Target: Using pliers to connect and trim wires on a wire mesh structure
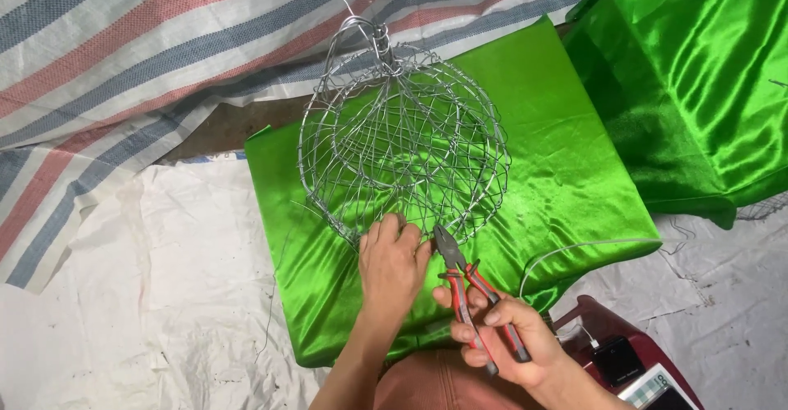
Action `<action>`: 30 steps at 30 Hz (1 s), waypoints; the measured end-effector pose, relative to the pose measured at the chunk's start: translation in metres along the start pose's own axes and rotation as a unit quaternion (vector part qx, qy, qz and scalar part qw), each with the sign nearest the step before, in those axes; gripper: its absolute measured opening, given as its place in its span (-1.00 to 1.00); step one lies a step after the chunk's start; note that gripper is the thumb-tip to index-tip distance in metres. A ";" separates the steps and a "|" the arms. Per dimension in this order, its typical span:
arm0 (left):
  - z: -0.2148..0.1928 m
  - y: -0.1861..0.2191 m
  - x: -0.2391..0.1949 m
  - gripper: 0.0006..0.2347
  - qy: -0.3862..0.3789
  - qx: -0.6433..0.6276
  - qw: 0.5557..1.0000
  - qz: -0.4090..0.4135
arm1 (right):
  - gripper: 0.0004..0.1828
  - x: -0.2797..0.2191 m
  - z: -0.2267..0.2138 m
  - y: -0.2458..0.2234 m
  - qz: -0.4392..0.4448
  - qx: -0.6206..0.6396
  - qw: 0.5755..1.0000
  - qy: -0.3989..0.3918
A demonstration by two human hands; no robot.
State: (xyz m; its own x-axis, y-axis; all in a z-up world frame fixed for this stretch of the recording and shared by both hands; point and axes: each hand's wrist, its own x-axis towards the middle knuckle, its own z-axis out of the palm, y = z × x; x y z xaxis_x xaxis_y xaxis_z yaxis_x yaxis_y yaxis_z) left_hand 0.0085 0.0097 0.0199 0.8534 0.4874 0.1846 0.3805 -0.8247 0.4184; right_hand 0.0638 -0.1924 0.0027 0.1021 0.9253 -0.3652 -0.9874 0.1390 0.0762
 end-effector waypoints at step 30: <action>0.015 -0.009 0.001 -0.82 0.033 0.035 0.999 0.014 | -0.73 0.004 0.021 0.004 -0.096 -0.157 0.978 0.096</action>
State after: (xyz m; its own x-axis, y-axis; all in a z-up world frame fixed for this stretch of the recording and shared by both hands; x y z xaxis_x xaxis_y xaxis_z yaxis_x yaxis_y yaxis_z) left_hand 0.0109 0.0133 0.0027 0.8395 0.4804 0.2540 0.3833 -0.8548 0.3500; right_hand 0.0632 -0.1807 0.0211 0.2942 0.8050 -0.5152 -0.9439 0.1601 -0.2888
